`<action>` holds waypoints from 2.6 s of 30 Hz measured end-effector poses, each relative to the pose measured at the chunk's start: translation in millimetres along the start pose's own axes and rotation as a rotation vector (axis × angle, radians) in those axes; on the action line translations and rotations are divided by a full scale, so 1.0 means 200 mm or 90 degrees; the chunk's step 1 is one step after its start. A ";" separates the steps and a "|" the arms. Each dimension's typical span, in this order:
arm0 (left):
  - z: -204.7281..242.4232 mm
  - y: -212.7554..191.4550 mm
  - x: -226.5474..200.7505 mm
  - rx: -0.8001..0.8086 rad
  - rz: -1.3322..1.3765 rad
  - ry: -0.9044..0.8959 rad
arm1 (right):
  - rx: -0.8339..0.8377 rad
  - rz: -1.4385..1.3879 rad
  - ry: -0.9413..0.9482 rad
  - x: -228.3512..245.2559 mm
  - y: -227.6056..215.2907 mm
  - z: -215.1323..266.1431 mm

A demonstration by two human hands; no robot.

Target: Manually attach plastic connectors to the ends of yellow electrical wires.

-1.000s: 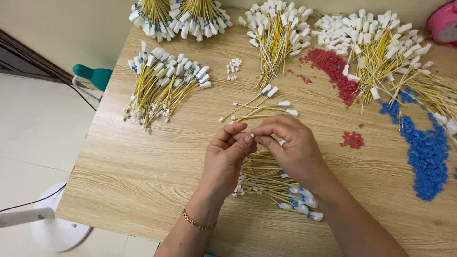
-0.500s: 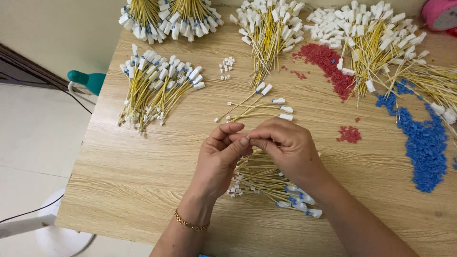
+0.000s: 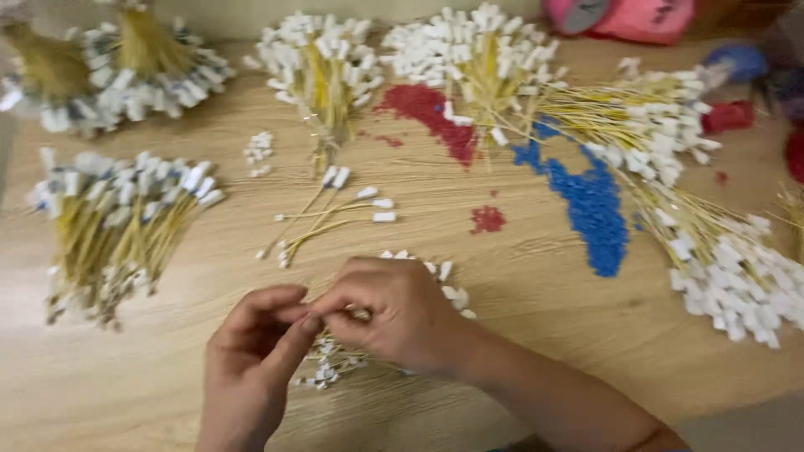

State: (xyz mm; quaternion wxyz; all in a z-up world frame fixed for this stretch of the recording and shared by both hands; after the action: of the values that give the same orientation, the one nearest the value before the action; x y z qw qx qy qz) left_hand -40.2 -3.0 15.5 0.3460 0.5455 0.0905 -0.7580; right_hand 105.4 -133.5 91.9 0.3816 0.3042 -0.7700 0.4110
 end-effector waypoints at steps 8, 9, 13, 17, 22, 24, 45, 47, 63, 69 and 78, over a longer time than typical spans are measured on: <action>-0.06 -0.01 0.00 -0.085 -0.148 0.034 | 0.037 0.149 -0.010 -0.19 -0.09 0.05; -0.07 -0.01 0.00 -0.119 -0.237 0.032 | 0.050 0.126 0.076 -0.28 -0.14 0.06; -0.07 -0.09 -0.02 -0.185 -0.515 0.118 | -0.119 0.337 0.318 -0.55 -0.59 0.20; -0.19 -0.15 -0.11 -0.200 -0.681 0.239 | -0.142 0.495 0.323 -0.84 -0.83 0.35; -0.48 -0.11 -0.25 -0.244 -0.656 0.239 | -0.136 0.512 0.374 -0.89 -0.85 0.30; -0.60 -0.10 -0.24 -0.251 -0.717 0.264 | -0.074 0.538 0.418 -0.88 -0.83 0.28; -0.53 -0.07 -0.18 -0.218 -0.420 0.174 | -0.326 -0.083 0.342 -0.89 -0.83 0.38; -0.48 -0.07 -0.17 -0.198 -0.314 0.138 | -0.330 -0.126 0.299 -0.88 -0.76 0.33; -0.39 0.00 -0.13 -0.146 -0.114 0.181 | -0.308 0.155 0.388 -0.77 -0.78 0.34; -0.42 0.00 -0.14 -0.169 -0.065 0.186 | -0.358 -0.017 0.357 -0.81 -0.77 0.36; -0.43 0.03 -0.11 -0.070 0.304 0.076 | -0.278 -0.647 0.251 -0.62 -0.46 0.16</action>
State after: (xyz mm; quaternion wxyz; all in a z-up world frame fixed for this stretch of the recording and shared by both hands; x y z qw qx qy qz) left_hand 33.2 45.8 2.4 0.5382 0.5754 0.0203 -0.6155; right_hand 232.4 -186.2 13.0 0.7207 0.4674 -0.5088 0.0569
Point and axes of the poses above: each hand's wrist, its own z-axis away from the middle knuckle, its own y-axis out of the palm, x = y × z, the point moved 3 cm from there along -z, towards the middle knuckle, and after that the axes turned 12 degrees about -y, right-handed, at the moved point
